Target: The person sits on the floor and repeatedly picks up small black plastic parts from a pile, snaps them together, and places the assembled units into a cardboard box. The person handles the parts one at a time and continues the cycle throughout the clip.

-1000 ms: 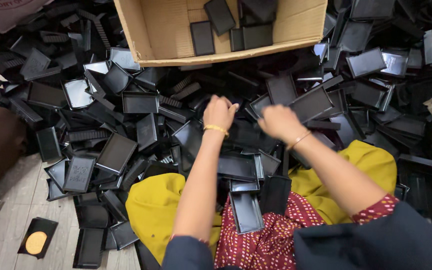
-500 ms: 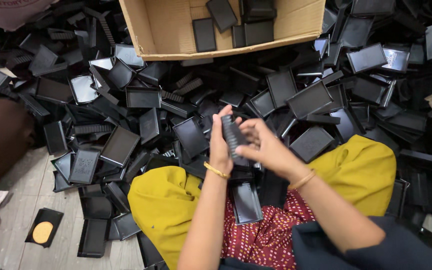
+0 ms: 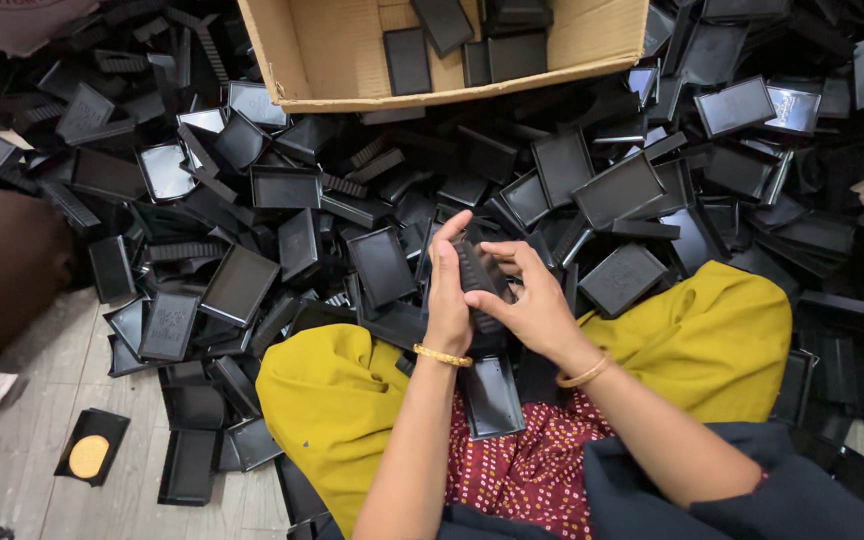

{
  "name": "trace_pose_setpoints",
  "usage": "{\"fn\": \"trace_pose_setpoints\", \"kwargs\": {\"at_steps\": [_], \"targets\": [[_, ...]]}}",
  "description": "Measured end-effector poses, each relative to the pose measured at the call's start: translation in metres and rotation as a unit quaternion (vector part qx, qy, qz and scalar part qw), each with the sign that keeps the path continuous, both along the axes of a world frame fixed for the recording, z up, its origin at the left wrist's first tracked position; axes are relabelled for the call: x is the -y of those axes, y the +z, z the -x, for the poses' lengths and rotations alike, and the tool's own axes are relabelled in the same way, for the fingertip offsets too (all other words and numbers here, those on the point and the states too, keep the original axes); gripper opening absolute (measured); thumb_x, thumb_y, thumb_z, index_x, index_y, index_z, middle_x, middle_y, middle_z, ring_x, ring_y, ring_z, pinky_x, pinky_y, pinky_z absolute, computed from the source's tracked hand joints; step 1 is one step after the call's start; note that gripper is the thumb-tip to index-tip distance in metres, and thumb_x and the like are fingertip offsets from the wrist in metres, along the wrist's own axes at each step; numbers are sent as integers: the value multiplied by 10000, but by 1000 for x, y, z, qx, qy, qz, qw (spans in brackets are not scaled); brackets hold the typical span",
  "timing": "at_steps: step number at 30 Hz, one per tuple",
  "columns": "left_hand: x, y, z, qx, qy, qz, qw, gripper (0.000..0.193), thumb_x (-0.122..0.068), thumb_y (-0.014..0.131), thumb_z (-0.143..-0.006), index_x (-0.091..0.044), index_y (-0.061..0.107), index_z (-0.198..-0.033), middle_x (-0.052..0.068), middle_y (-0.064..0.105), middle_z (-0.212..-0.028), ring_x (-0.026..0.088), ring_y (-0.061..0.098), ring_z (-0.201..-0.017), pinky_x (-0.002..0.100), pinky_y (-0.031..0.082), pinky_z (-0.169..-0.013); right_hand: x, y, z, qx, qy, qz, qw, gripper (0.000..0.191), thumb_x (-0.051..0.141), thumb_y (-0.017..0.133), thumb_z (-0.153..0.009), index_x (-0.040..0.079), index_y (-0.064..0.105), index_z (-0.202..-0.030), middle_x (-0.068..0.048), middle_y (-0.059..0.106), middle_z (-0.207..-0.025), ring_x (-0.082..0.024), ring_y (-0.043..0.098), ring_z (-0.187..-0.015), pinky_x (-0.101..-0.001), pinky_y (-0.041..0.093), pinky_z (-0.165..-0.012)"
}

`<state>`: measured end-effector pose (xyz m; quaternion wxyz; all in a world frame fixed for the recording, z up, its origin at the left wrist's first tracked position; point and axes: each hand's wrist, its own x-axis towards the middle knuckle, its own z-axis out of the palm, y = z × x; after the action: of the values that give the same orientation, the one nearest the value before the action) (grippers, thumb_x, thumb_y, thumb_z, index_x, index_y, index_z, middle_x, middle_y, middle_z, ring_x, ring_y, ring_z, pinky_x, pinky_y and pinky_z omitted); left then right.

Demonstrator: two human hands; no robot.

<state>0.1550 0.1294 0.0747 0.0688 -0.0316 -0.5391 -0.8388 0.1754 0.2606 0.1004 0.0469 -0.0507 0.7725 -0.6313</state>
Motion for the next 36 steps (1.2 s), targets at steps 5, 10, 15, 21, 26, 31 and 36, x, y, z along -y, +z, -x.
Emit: {"fn": "trace_pose_setpoints", "kwargs": {"at_steps": [5,10,15,21,26,31,36], "targets": [[31,10,16,-40,60,266,961,421,-357,449,-1087,-20,616,-900,111,659,-807,220,646,-741,328,514,-727,-15,4,0,217,76,212,950,469,234,763,-928,-7,628,-1306,-29,669,-1099,-95,604,-1002,-265,518,-871],[39,15,14,-76,243,330,909,413,-299,521,-1057,-13,484,-762,164,462,-644,287,450,-542,383,404,-549,-2,17,-18,44,4,-5,999,402,206,775,-867,2,629,-1181,30,707,-963,-32,627,-846,-241,553,-752],[48,21,6,-27,245,350,904,339,-300,534,-1081,-39,569,-868,139,567,-750,308,567,-674,399,463,-642,1,48,7,-15,98,-145,985,386,250,808,-859,6,668,-1124,-21,712,-848,-59,591,-739,-249,525,-657],[92,18,-49,-23,-59,604,795,216,-303,726,-886,-111,665,-965,138,665,-1088,365,589,-1068,449,468,-932,-25,89,120,-2,16,261,965,409,236,747,-1002,0,550,-1273,-98,705,-1099,-191,686,-947,-355,574,-838],[95,2,-87,-200,-59,723,659,278,-227,811,-571,-205,675,-812,206,556,-1327,446,511,-1299,602,389,-1021,-16,61,85,-166,140,-112,970,289,313,703,-1011,43,745,-1106,-131,756,-1168,-246,735,-1069,-397,599,-948],[119,23,-56,-73,-223,587,775,305,-119,786,-724,-98,664,-1002,135,573,-1280,347,561,-1223,419,460,-1029,5,-9,20,-230,242,-346,877,361,257,799,-788,23,690,-1041,-184,702,-1085,-361,687,-996,-416,543,-853],[136,55,-36,-77,-175,401,896,401,-109,658,-929,-139,684,-1328,78,615,-1237,253,624,-1200,377,498,-1055,-30,-1,30,-47,63,-228,970,302,107,696,-851,58,612,-1138,-83,706,-1020,-175,726,-888,-320,607,-773]]}}
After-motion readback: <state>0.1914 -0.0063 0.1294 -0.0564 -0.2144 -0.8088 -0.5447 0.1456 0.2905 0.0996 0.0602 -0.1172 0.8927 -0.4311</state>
